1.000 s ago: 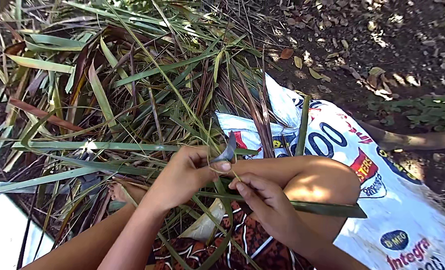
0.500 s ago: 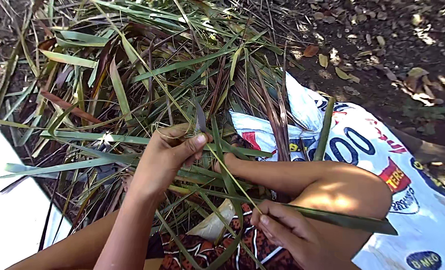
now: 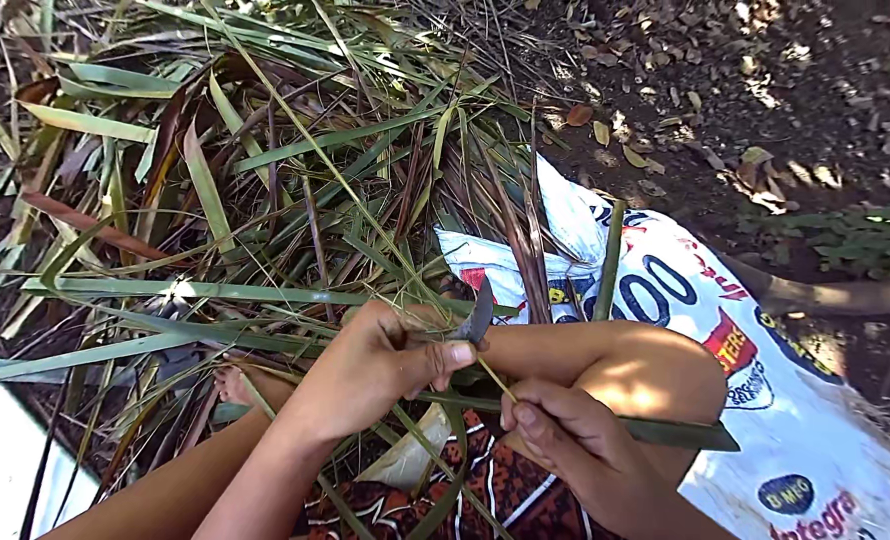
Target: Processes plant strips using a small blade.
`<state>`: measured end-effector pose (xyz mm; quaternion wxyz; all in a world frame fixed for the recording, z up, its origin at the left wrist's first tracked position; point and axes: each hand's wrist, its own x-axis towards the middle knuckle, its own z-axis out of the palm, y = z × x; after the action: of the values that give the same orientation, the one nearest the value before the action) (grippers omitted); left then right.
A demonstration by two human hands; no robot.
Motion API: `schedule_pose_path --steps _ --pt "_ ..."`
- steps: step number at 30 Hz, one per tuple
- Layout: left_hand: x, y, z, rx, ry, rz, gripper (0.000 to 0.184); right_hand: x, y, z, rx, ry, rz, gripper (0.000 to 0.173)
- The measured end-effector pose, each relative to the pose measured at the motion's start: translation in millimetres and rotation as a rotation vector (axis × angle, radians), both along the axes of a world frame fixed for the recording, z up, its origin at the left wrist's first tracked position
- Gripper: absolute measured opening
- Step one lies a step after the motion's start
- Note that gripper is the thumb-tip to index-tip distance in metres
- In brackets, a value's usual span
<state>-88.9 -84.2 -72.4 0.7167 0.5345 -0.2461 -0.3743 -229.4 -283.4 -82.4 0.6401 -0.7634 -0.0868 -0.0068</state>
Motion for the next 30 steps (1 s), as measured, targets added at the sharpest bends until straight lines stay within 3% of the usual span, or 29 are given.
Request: schedule_pose_path --steps 6,11,19,22,26,30 --pt "5 8 5 0.004 0.008 0.13 0.012 -14 -2 6 0.029 0.057 0.014 0.028" --pt "18 24 10 0.026 -0.01 0.348 0.016 -30 -4 5 0.074 0.155 0.04 0.027" --pt "16 15 9 0.011 0.0 0.385 0.019 -17 0 -2 0.157 0.171 0.124 0.024" --pt "11 12 2 0.019 -0.021 0.271 0.014 -6 -1 1 0.304 0.238 0.205 0.024" --pt "-8 -4 -2 0.075 0.048 -0.043 0.012 6 1 1 0.661 0.411 0.289 0.024" --pt "-13 -16 -6 0.059 0.137 -0.085 0.016 10 -4 -2 0.777 0.451 0.275 0.022"
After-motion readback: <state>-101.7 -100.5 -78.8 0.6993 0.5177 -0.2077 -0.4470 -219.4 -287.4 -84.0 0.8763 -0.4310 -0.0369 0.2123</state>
